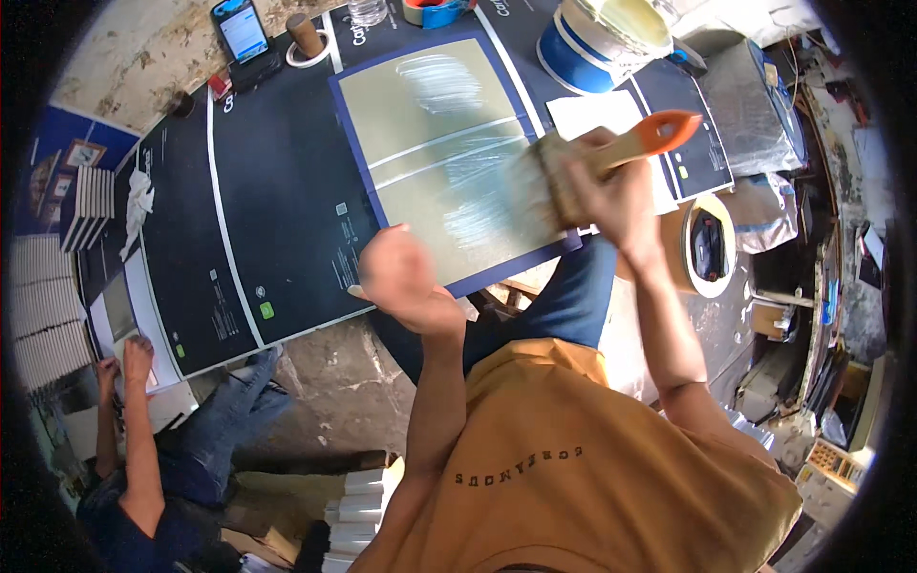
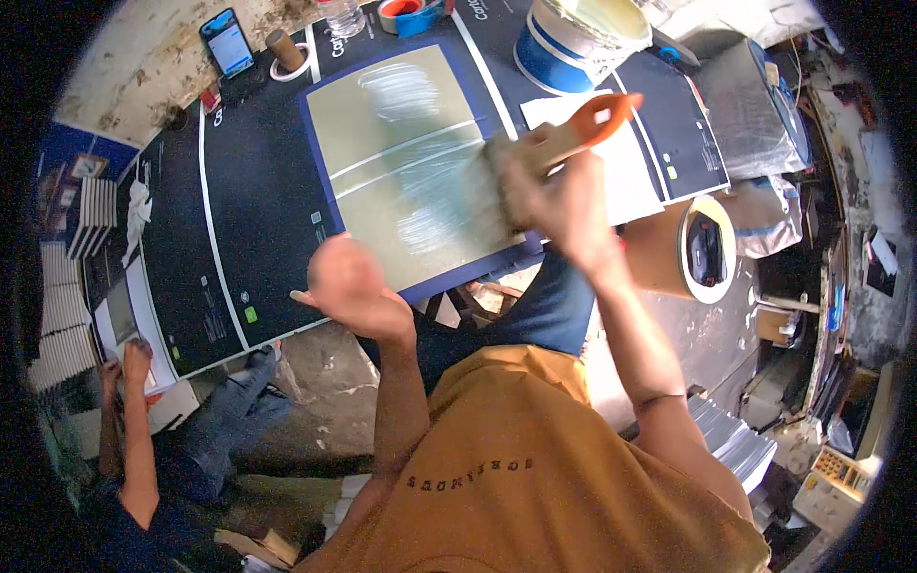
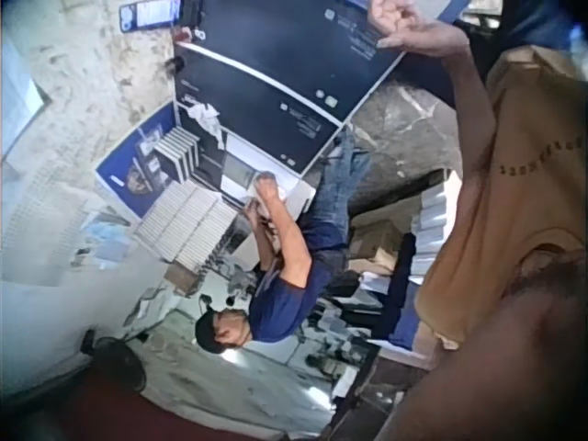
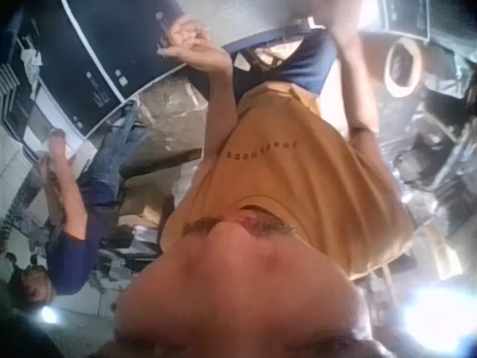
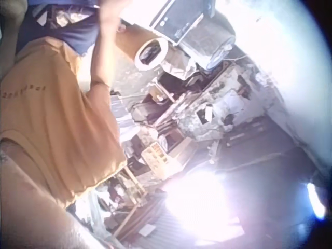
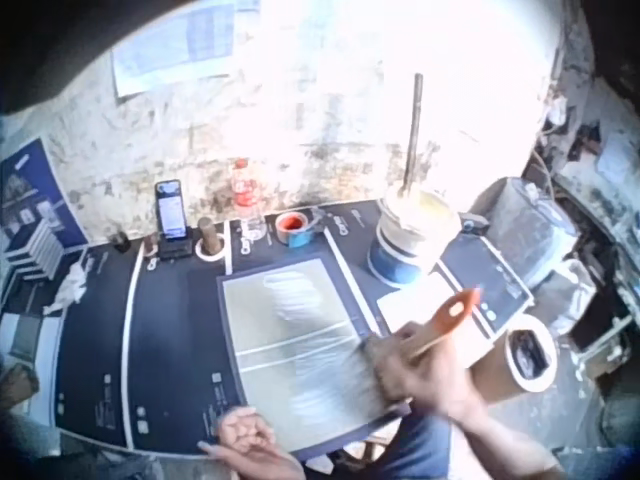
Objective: The person applies glue onto book cover boards using a brush and smooths down the surface by hand.
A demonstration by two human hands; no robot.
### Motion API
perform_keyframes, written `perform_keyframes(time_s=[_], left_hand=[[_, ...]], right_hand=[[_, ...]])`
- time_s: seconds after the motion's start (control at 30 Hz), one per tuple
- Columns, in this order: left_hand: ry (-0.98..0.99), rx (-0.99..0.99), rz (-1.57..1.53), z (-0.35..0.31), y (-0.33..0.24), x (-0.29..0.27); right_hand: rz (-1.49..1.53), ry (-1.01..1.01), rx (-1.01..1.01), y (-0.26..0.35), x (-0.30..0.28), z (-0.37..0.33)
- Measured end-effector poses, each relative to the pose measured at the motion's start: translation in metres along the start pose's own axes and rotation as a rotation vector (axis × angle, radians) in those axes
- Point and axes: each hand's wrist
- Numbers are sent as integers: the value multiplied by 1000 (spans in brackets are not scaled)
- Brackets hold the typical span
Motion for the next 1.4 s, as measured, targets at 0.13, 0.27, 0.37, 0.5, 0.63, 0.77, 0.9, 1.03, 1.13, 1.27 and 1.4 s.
perform_keyframes(time_s=[0.13,0.27,0.37,0.5,0.63,0.77,0.9,1.03,1.13,1.27,1.4], left_hand=[[-9,27,21,2,1,4],[112,30,227,1,-1,5],[154,84,366,2,-5,14],[126,92,406,4,-6,18],[96,126,279,6,0,6],[31,134,172,5,6,6],[12,105,168,5,7,7],[1,127,146,4,8,6],[-7,116,30,5,10,1],[-84,127,-77,5,8,7],[-78,100,-48,4,7,9]], right_hand=[[-35,-277,-148,16,0,42],[175,-152,-187,45,72,71],[45,8,-121,43,120,72],[-61,-96,-324,-19,89,90],[-133,-207,-137,-29,23,89],[233,-249,-168,9,42,57],[116,62,-84,31,71,8],[71,-37,-53,-42,9,10],[-90,-181,68,-22,-33,9],[268,-204,-62,12,-2,-12],[154,110,57,38,33,-36]])
Point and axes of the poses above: each hand's wrist, its own z-axis towards the middle knuckle, its own x-axis out of the palm, y = z × x, and after that the axes turned 8 degrees about -y, right-handed
